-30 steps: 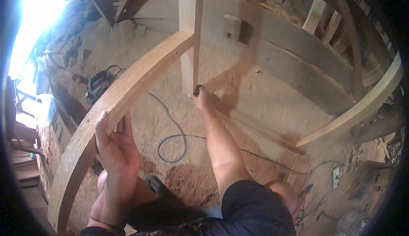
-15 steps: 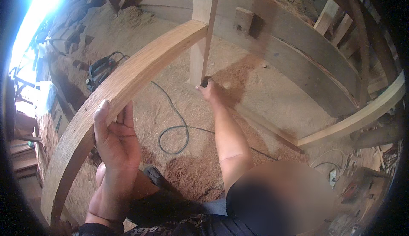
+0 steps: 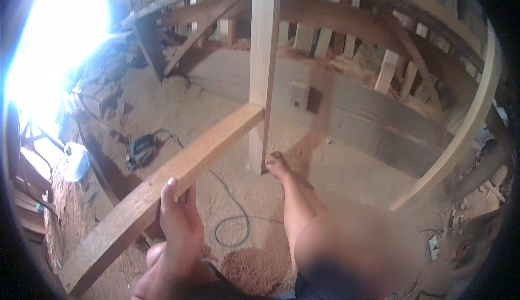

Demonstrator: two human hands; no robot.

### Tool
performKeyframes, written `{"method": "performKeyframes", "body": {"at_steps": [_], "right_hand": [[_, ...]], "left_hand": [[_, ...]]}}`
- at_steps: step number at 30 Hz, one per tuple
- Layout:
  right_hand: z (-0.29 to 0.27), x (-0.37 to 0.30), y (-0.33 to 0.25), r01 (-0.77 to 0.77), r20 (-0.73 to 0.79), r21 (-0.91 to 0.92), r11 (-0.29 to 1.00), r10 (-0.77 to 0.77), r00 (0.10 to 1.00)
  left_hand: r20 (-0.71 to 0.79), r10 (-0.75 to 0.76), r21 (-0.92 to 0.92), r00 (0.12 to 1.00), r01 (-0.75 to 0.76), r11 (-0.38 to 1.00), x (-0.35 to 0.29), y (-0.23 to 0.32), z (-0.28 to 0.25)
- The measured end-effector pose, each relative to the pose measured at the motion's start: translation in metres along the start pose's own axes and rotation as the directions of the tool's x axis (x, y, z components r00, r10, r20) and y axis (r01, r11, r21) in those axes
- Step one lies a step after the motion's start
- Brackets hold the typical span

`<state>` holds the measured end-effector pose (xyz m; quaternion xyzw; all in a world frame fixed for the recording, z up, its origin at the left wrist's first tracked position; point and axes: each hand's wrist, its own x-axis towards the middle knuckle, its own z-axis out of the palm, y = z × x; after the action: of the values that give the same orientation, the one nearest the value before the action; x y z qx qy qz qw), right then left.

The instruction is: The person positions a curved wooden piece against a vertical frame member, repeatedly aligning and checking the fit. The person then picks up a hammer and taps the joint to secure the piece in place.

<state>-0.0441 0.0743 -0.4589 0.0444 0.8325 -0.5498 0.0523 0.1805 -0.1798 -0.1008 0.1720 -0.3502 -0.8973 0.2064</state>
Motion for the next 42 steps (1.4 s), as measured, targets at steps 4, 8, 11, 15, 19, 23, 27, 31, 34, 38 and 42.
{"method": "performKeyframes", "body": {"at_steps": [4, 8, 11, 15, 19, 23, 27, 31, 34, 38, 42], "right_hand": [[-0.076, 0.059, -0.141, 0.439, -0.54, -0.016, 0.898, -0.377, 0.752], [-0.167, 0.011, -0.416, 0.701, -0.671, -0.318, 0.638, -0.674, 0.309], [-0.224, 0.018, -0.518, 0.53, -0.493, -0.745, 0.405, -0.87, -0.027], [-0.229, 0.045, -0.586, 0.146, -0.47, -0.859, 0.491, -0.869, 0.158], [-0.202, 0.051, -0.611, -0.073, -0.521, -0.84, 0.538, -0.763, 0.383], [-0.191, 0.048, -0.61, -0.069, -0.575, -0.796, 0.602, -0.715, 0.397], [-0.196, 0.06, -0.604, 0.001, -0.614, -0.775, 0.632, -0.753, 0.238], [-0.201, 0.065, -0.601, 0.058, -0.605, -0.764, 0.642, -0.746, 0.279], [-0.202, 0.069, -0.6, 0.133, -0.611, -0.758, 0.639, -0.766, 0.2], [-0.208, 0.064, -0.594, 0.2, -0.612, -0.752, 0.628, -0.778, 0.143], [-0.212, 0.06, -0.596, 0.165, -0.626, -0.735, 0.657, -0.752, 0.205]], "left_hand": [[-0.061, 0.009, -0.013, 0.998, -0.01, 1.0, 0.013, 0.006, 0.0], [-0.047, 0.033, -0.053, 0.998, -0.035, 0.998, 0.012, 0.018, -0.004], [-0.071, -0.018, -0.072, 0.997, 0.013, 0.997, 0.006, 0.018, 0.011], [-0.052, -0.008, -0.122, 0.999, 0.001, 0.992, 0.011, 0.015, 0.016], [-0.04, -0.021, -0.129, 0.999, 0.016, 0.991, 0.024, 0.012, 0.006], [-0.053, -0.033, -0.11, 0.998, 0.027, 0.994, 0.021, 0.016, 0.008], [-0.027, -0.071, -0.116, 0.997, 0.068, 0.991, 0.018, 0.025, 0.007], [-0.014, -0.089, -0.13, 0.996, 0.086, 0.988, 0.017, 0.034, 0.004], [-0.023, -0.083, -0.153, 0.996, 0.079, 0.985, 0.017, 0.039, 0.005], [-0.038, -0.079, -0.175, 0.996, 0.072, 0.982, 0.013, 0.043, 0.006], [-0.034, -0.062, -0.194, 0.997, 0.055, 0.98, 0.014, 0.044, 0.006]]}}
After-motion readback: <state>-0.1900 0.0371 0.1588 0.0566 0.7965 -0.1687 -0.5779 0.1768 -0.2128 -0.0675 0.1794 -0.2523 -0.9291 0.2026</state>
